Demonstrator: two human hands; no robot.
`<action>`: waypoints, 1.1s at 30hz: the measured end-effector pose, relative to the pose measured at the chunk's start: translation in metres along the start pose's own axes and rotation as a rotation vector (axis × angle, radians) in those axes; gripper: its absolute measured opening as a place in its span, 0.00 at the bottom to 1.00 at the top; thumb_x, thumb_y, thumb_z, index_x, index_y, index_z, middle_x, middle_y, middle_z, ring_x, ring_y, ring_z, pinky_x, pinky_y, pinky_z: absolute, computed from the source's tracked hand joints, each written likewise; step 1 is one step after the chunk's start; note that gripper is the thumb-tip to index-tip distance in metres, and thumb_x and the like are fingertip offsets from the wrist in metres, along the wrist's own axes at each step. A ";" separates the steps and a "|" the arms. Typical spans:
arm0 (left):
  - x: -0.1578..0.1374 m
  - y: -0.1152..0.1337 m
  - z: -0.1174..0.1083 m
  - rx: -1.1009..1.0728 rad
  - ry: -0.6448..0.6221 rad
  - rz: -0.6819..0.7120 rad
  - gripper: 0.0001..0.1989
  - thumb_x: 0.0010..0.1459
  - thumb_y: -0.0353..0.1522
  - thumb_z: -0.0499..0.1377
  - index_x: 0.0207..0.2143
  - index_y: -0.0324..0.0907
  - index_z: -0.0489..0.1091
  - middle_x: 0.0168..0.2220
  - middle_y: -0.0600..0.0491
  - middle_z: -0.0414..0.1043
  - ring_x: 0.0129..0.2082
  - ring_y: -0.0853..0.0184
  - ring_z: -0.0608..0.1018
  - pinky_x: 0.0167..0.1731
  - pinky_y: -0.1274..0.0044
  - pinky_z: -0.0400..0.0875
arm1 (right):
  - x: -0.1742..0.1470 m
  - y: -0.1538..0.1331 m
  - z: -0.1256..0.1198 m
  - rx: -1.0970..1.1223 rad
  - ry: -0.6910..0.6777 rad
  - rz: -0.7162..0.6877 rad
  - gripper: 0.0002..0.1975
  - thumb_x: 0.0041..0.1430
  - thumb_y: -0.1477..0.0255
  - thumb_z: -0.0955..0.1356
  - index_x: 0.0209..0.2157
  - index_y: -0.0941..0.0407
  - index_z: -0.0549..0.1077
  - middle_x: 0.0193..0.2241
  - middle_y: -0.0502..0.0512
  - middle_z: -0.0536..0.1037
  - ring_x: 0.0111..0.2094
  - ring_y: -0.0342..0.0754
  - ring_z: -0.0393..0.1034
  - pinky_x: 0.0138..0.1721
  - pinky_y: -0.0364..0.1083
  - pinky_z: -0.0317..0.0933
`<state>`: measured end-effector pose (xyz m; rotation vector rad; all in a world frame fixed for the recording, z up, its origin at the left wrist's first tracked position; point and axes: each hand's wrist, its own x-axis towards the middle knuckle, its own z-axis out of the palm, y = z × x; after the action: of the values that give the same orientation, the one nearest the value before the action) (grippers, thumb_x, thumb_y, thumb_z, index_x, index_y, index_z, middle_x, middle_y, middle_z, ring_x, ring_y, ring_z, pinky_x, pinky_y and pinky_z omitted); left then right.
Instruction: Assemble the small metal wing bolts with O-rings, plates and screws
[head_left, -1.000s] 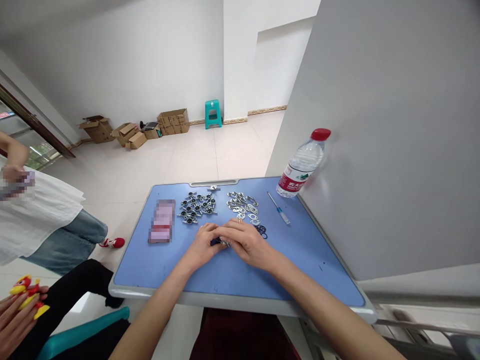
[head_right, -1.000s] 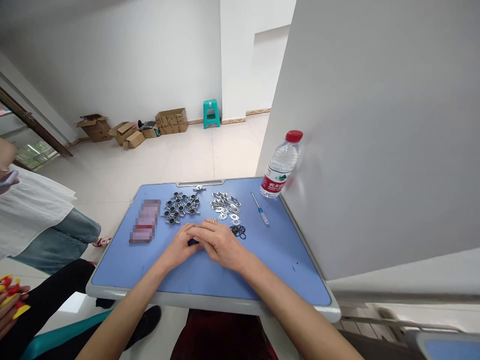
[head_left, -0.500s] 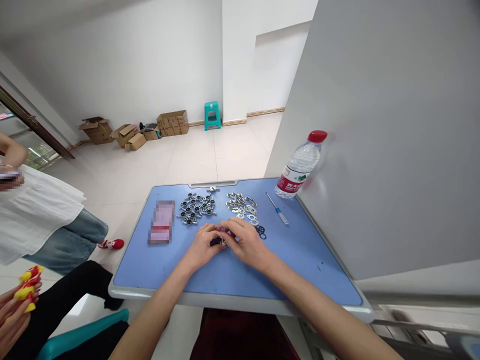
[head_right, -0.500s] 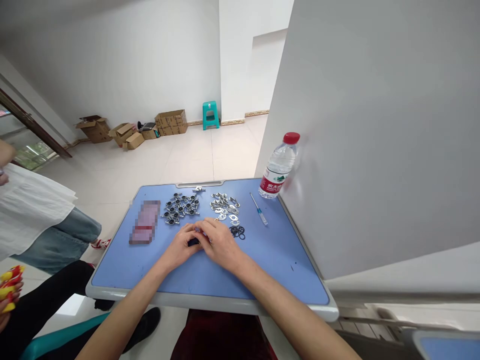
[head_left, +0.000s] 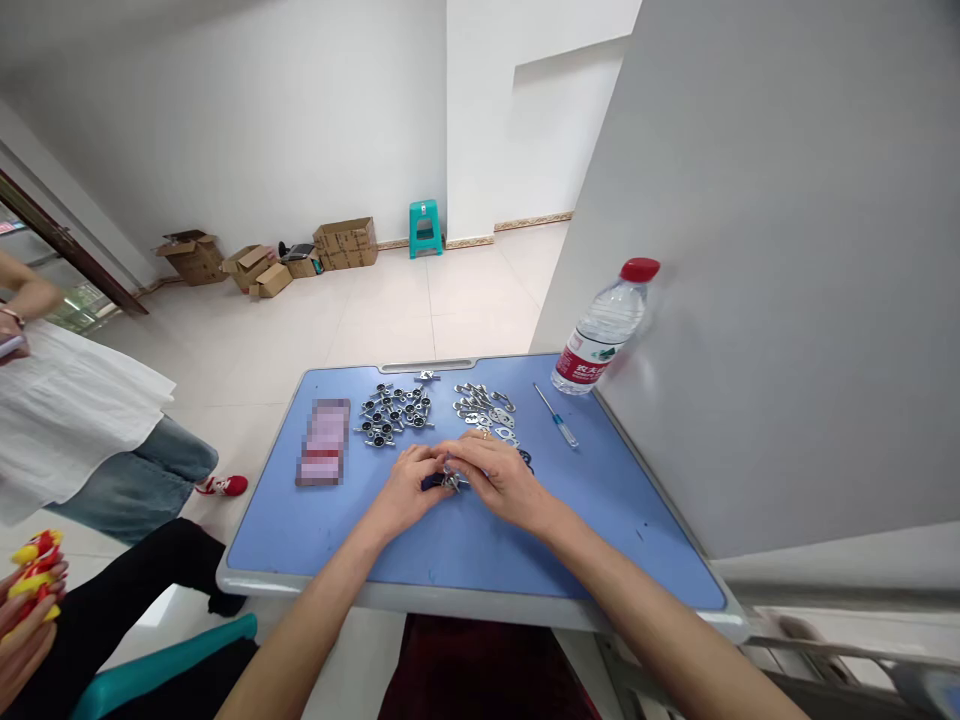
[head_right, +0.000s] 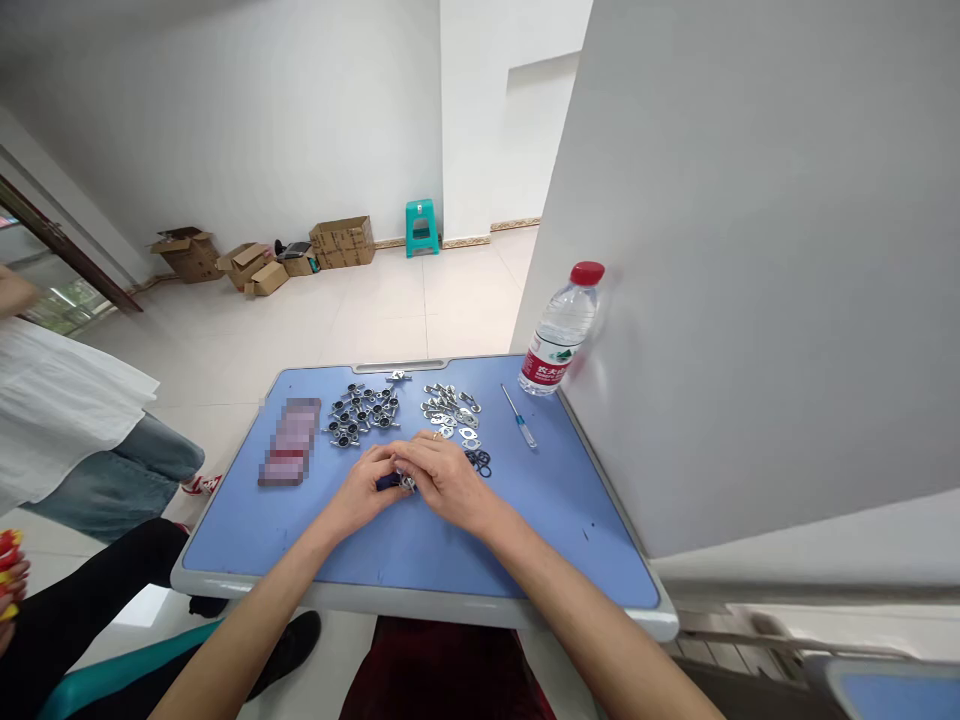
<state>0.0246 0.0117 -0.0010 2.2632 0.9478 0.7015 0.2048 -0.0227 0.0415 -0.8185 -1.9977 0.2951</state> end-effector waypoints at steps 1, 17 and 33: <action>0.000 0.000 0.000 0.004 -0.002 -0.002 0.07 0.55 0.27 0.65 0.38 0.42 0.76 0.44 0.51 0.75 0.47 0.59 0.73 0.50 0.66 0.66 | 0.000 0.001 0.001 -0.017 0.019 0.012 0.12 0.70 0.74 0.59 0.43 0.54 0.72 0.30 0.53 0.78 0.31 0.47 0.69 0.34 0.46 0.64; 0.000 -0.001 0.001 0.006 0.009 0.006 0.08 0.54 0.26 0.66 0.38 0.42 0.76 0.44 0.51 0.74 0.46 0.59 0.73 0.49 0.68 0.66 | -0.003 0.001 0.009 -0.009 0.084 0.024 0.09 0.69 0.73 0.60 0.43 0.54 0.72 0.31 0.53 0.78 0.30 0.47 0.68 0.35 0.46 0.63; 0.001 -0.001 -0.001 0.017 -0.012 -0.015 0.07 0.56 0.29 0.65 0.39 0.43 0.76 0.43 0.51 0.74 0.46 0.59 0.73 0.50 0.66 0.66 | -0.002 0.003 0.004 0.020 0.068 0.042 0.11 0.70 0.71 0.60 0.38 0.54 0.73 0.25 0.51 0.75 0.27 0.46 0.65 0.33 0.45 0.61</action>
<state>0.0240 0.0129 -0.0011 2.2705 0.9668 0.6748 0.2038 -0.0214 0.0363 -0.8480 -1.9129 0.3075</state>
